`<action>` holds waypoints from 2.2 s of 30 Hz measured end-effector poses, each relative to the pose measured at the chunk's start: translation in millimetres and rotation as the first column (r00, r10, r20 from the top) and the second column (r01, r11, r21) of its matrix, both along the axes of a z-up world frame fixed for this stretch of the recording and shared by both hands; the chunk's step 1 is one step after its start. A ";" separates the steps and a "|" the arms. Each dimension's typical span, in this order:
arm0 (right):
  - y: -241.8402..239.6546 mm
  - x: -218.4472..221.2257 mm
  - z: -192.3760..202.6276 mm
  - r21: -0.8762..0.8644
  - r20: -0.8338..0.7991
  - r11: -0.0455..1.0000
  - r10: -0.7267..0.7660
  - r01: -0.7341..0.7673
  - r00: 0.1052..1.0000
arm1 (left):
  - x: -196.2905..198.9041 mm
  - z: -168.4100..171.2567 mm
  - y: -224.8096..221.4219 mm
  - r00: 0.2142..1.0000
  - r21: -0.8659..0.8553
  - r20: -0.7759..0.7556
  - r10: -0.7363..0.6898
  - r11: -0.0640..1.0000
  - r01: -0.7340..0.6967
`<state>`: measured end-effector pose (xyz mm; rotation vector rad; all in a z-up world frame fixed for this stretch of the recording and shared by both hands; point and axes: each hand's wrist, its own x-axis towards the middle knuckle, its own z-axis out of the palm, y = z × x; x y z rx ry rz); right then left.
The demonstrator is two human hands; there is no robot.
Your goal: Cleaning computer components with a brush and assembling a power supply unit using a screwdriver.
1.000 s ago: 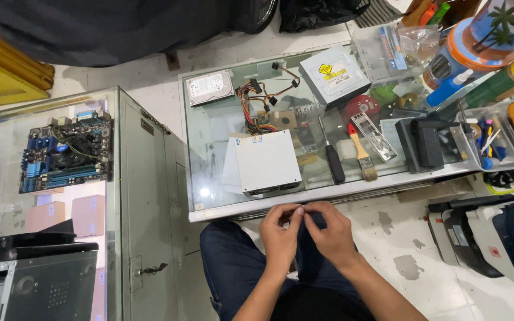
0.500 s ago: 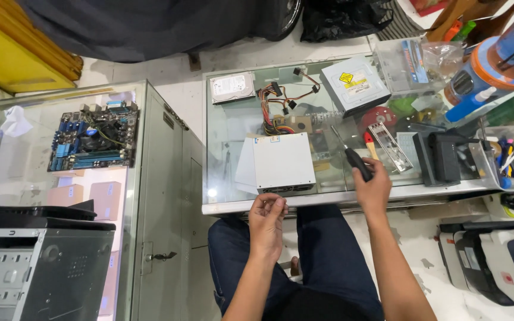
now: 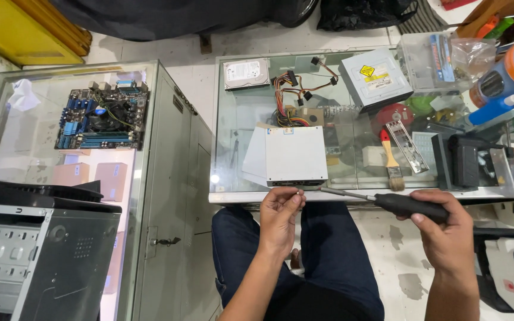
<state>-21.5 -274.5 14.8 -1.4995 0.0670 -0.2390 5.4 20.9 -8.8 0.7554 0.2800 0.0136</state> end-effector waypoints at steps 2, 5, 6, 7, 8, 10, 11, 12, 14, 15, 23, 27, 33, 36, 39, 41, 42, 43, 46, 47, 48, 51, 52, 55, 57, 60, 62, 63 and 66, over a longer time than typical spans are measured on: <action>3.7 -3.1 10.2 -0.061 0.029 0.998 0.019 -0.018 0.999 | -2.3 5.8 -0.6 0.999 0.017 0.036 0.008 1.000 -0.009; 11.3 -4.1 19.9 -0.105 0.043 0.993 0.067 -0.062 0.997 | -5.7 14.8 0.7 0.997 0.066 0.070 0.023 0.997 -0.028; 13.9 -3.6 22.0 -0.133 0.040 0.989 0.077 -0.071 0.996 | -6.4 18.3 1.6 0.996 0.087 0.086 0.017 0.996 -0.024; 16.7 -3.1 24.1 -0.160 0.036 0.984 0.086 -0.079 0.996 | -7.2 21.8 2.5 0.995 0.108 0.103 0.010 0.994 -0.021; 17.9 -3.0 24.4 -0.159 0.036 0.984 0.087 -0.080 0.996 | -7.6 22.5 3.1 0.995 0.109 0.102 0.011 0.994 -0.022; 20.4 -2.3 25.1 -0.172 0.036 0.981 0.097 -0.090 0.995 | -8.0 24.0 4.2 0.993 0.178 0.119 0.019 0.983 -0.040; 20.3 -2.2 24.0 -0.172 0.035 0.981 0.100 -0.092 0.994 | -8.3 25.1 5.2 0.993 0.178 0.119 0.021 0.983 -0.042; 20.0 -2.2 22.9 -0.163 0.033 0.982 0.098 -0.092 0.995 | -8.6 26.2 6.1 0.993 0.187 0.114 0.015 0.982 -0.036; 21.0 -2.5 23.1 -0.153 0.032 0.984 0.098 -0.092 0.995 | -9.4 27.0 6.8 0.994 0.195 0.108 0.011 0.980 -0.032; 22.2 -2.9 24.4 -0.151 0.020 0.984 0.096 -0.091 0.995 | -9.9 26.7 6.7 0.994 0.181 0.108 0.009 0.983 -0.028; 16.9 -3.3 29.2 -0.206 -0.045 0.974 0.091 -0.098 0.995 | -12.5 29.7 11.0 0.981 0.330 0.196 -0.013 0.943 -0.053; 13.3 -0.8 31.0 -0.185 -0.155 0.980 0.046 -0.075 0.987 | -9.4 28.6 11.8 0.963 0.391 0.268 -0.037 0.917 -0.074; 13.0 5.0 25.1 -0.092 -0.157 0.994 0.042 -0.057 0.987 | -7.2 30.1 9.3 0.968 0.358 0.249 -0.043 0.933 -0.051; 13.1 6.6 22.2 -0.071 -0.141 0.996 0.039 -0.049 0.989 | -6.6 31.6 7.6 0.975 0.360 0.216 -0.048 0.932 -0.034; 13.4 8.1 25.6 -0.068 -0.133 0.997 0.035 -0.044 0.990 | -4.3 30.6 5.7 0.979 0.363 0.196 -0.055 0.932 -0.020; 8.9 9.3 28.3 -0.077 -0.134 0.996 0.023 -0.034 0.991 | -2.6 29.6 5.2 0.978 0.362 0.200 -0.065 0.932 -0.012; 3.7 10.3 28.6 -0.108 -0.133 0.994 -0.002 -0.013 0.991 | -2.0 28.7 4.9 0.948 0.639 0.308 -0.074 0.754 -0.149; -1.3 11.2 28.7 -0.138 -0.132 0.990 -0.027 0.009 0.991 | -1.4 27.7 4.8 0.908 0.820 0.403 -0.118 0.487 -0.300; -6.3 23.7 69.5 -0.546 -0.180 0.837 -0.079 -0.032 0.980 | 3.7 0.1 -1.6 0.801 0.878 0.460 -0.383 0.063 -0.475; -5.5 29.7 77.1 -0.555 -0.181 0.831 -0.081 -0.033 0.980 | 4.5 -9.0 -5.3 0.802 0.878 0.463 -0.379 0.072 -0.473; -4.6 36.6 85.5 -0.642 -0.204 0.764 -0.085 -0.068 0.975 | 6.3 -17.1 -9.1 0.810 0.878 0.414 -0.414 -0.053 -0.476; 0.5 54.7 102.0 -0.753 -0.223 0.644 -0.059 -0.134 0.973 | 13.5 -46.1 -19.0 0.834 0.853 0.385 -0.396 -0.194 -0.485; 3.5 60.4 106.0 -0.778 -0.221 0.608 -0.026 -0.160 0.975 | 16.0 -56.1 -21.2 0.844 0.841 0.404 -0.353 -0.218 -0.494; 11.5 75.8 109.2 -0.879 -0.179 0.445 0.020 -0.169 0.984 | 20.9 -77.1 -26.2 0.795 0.745 0.521 -0.309 -0.289 -0.601; 21.1 80.0 114.0 -0.892 -0.175 0.414 0.053 -0.181 0.983 | 23.1 -84.4 -27.1 0.778 0.714 0.551 -0.302 -0.312 -0.627; 30.4 88.7 120.2 -0.907 -0.188 0.362 0.107 -0.214 0.976 | 28.0 -88.1 -27.1 0.747 0.657 0.595 -0.297 -0.355 -0.665; 33.8 91.3 121.6 -0.906 -0.223 0.341 0.122 -0.252 0.967 | 27.6 -88.7 -27.3 0.744 0.646 0.597 -0.300 -0.368 -0.668; 35.6 92.1 122.2 -0.912 -0.229 0.316 0.136 -0.262 0.964 | 27.2 -88.6 -27.5 0.743 0.649 0.602 -0.295 -0.362 -0.669; 38.0 94.9 125.4 -0.924 -0.215 0.284 0.173 -0.257 0.961 | 28.4 -88.3 -28.5 0.738 0.649 0.613 -0.284 -0.352 -0.675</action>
